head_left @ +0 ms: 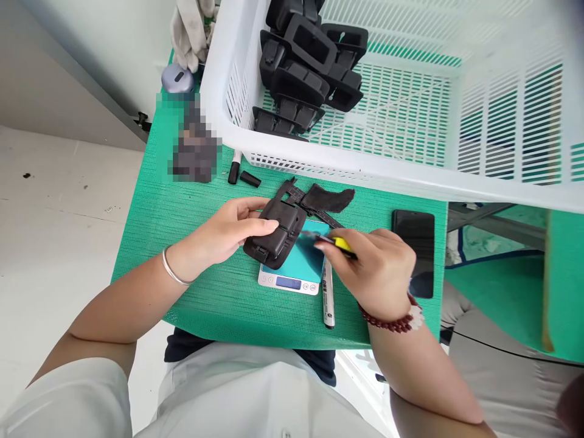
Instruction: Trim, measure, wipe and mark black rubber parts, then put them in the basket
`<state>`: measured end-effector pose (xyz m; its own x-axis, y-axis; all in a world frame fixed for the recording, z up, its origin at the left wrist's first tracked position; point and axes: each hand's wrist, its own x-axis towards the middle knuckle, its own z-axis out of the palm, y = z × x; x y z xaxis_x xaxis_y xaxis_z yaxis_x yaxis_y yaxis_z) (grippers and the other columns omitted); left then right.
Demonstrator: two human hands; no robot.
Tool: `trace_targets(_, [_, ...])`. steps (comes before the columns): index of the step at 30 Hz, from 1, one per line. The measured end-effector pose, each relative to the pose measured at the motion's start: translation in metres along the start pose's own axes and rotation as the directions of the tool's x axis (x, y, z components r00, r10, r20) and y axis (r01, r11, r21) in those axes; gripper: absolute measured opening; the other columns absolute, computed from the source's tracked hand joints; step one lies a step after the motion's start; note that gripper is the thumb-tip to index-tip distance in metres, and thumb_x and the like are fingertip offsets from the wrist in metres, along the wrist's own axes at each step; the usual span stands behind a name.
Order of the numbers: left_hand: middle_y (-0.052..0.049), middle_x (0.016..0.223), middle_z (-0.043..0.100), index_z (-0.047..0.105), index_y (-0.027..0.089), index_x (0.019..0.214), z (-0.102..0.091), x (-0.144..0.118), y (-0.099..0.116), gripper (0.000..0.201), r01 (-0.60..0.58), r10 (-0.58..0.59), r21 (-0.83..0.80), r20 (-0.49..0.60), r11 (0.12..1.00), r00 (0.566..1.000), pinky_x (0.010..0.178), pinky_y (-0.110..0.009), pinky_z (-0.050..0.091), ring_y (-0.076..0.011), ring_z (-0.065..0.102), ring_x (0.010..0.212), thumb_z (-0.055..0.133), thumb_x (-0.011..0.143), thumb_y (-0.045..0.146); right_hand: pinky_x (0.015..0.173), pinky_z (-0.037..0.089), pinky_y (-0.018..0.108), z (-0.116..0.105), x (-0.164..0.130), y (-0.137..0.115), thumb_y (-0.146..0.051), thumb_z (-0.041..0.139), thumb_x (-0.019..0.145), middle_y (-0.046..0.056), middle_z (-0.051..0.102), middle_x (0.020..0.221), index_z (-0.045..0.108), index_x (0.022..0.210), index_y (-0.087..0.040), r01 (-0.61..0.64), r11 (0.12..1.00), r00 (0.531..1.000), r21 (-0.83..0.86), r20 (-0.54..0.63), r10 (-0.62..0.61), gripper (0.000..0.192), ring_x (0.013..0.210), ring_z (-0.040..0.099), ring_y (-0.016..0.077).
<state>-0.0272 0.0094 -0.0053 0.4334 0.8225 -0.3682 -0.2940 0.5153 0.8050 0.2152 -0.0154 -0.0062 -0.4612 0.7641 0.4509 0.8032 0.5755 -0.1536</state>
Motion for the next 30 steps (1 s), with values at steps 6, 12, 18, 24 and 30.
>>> trace_targets(6, [-0.002, 0.068, 0.070, 0.075, 0.014, 0.093, 0.000, 0.000, 0.001, 0.039, 0.006, -0.006, 0.002, -0.089, 1.000, 0.996, 0.057, -0.021, 0.048, -0.0128, 0.064, 0.062, 0.084, 0.062, 0.037, 0.055, 0.034, 0.027, -0.001, 0.000, -0.003, -0.037, 0.064, 0.091, -0.001, 0.066, 0.058, 0.063, 0.075, -0.018, 0.076, 0.992, 0.996, 0.099, 0.037, -0.080, 0.025, 0.049, 0.053, 0.0100])
trace_targets(12, [-0.005, 0.076, 0.073, 0.074, 0.013, 0.097, -0.001, 0.001, -0.001, 0.042, 0.008, -0.008, 0.012, -0.027, 1.000, 1.000, 0.064, -0.025, 0.051, -0.0156, 0.067, 0.068, 0.084, 0.062, 0.036, 0.052, 0.032, 0.027, 0.002, 0.000, 0.002, -0.043, 0.062, 0.091, -0.002, 0.061, 0.051, 0.065, 0.073, -0.018, -0.021, 0.999, 1.000, -0.039, 0.017, 0.022, 0.031, 0.044, 0.047, 0.0103])
trace_targets(18, [-0.004, 0.074, 0.072, 0.073, 0.013, 0.100, -0.001, 0.001, 0.000, 0.044, 0.015, -0.014, 0.009, -0.085, 1.000, 0.996, 0.062, -0.024, 0.051, -0.0162, 0.067, 0.069, 0.082, 0.064, 0.036, 0.057, 0.036, 0.026, -0.001, -0.001, 0.000, -0.038, 0.063, 0.092, -0.001, 0.066, 0.059, 0.064, 0.077, -0.017, 0.071, 0.991, 0.996, 0.113, 0.037, -0.076, 0.025, 0.050, 0.055, 0.0102])
trace_targets(24, [-0.004, 0.073, 0.073, 0.074, 0.013, 0.094, 0.000, 0.001, -0.002, 0.042, 0.017, -0.017, -0.033, 0.005, 0.999, 1.000, 0.061, -0.023, 0.052, -0.0153, 0.068, 0.068, 0.086, 0.060, 0.034, 0.053, 0.033, 0.027, 0.002, -0.001, 0.007, -0.045, 0.062, 0.091, -0.002, 0.060, 0.050, 0.065, 0.073, -0.018, -0.044, 0.998, 0.999, -0.045, -0.006, 0.044, 0.032, 0.045, 0.046, 0.0110])
trace_targets(30, [-0.004, 0.076, 0.073, 0.074, 0.014, 0.098, -0.001, 0.000, -0.002, 0.045, 0.027, -0.028, -0.019, -0.033, 0.999, 0.999, 0.059, -0.021, 0.050, -0.0138, 0.066, 0.067, 0.086, 0.060, 0.036, 0.058, 0.035, 0.026, -0.001, -0.001, 0.005, -0.040, 0.062, 0.092, -0.001, 0.066, 0.059, 0.065, 0.077, -0.018, 0.096, 0.989, 0.995, 0.112, 0.017, -0.099, 0.027, 0.051, 0.054, 0.0106])
